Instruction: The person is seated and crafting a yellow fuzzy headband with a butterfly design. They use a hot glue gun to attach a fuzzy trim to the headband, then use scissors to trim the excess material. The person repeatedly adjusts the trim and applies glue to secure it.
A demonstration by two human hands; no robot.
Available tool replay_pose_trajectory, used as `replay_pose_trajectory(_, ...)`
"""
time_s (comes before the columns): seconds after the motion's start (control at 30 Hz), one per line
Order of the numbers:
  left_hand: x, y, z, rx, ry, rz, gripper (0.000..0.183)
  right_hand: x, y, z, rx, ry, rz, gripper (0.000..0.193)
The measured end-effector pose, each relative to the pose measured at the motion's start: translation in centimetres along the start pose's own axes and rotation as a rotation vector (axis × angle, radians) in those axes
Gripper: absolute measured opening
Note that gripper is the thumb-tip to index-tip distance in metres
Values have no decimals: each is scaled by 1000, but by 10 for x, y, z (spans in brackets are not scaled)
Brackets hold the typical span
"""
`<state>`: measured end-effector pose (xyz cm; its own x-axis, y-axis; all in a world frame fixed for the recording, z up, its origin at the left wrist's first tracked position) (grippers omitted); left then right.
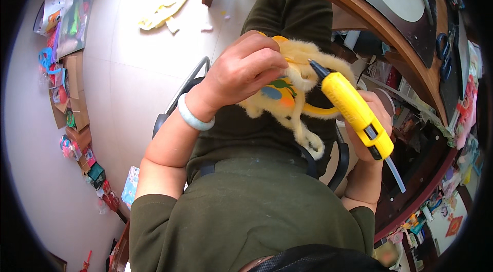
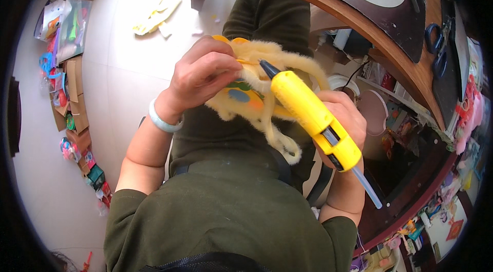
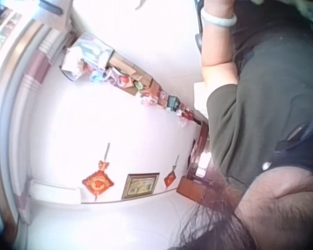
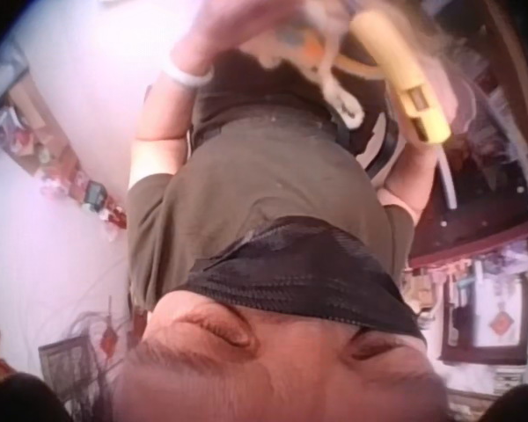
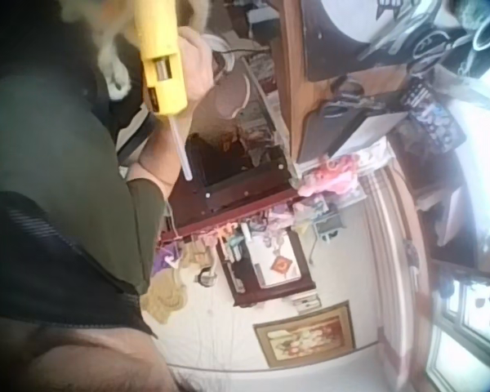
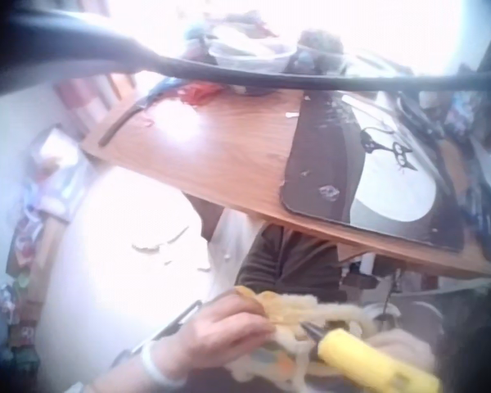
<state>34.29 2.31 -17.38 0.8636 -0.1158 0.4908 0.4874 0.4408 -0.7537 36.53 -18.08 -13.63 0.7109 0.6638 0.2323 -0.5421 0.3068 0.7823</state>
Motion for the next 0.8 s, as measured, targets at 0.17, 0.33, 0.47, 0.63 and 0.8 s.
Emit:
replay_pose_trajectory(0.17,-1,0,-1,4,-3,-7,22,4,-4,-9,-75,59,4,17)
replay_pose_trajectory(0.33,-2,1,0,-6,-10,-9,22,8,-5,-16,-95,108,56,23)
replay_pose_trajectory(0.47,-5,0,4,-19,-24,-5,23,13,-5,-20,-103,75,63,20)
replay_pose_trajectory(0.63,-11,3,8,-4,-67,-5,25,16,-4,-21,-112,71,84,20)
replay_pose_trajectory(0.8,-11,6,9,-11,-109,64,29,16,-5,-22,-136,81,82,20)
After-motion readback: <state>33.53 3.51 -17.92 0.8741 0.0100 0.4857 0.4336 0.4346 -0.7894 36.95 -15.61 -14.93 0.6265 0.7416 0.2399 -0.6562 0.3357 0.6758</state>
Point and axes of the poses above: each hand's wrist, its own x-axis towards the middle knuckle, its own z-axis out of the back of the hand, y = z × x, the point moved 9 cm from there along x, towards the middle knuckle, and after that the axes turned 2 degrees about -y, right-handed, at the moved point
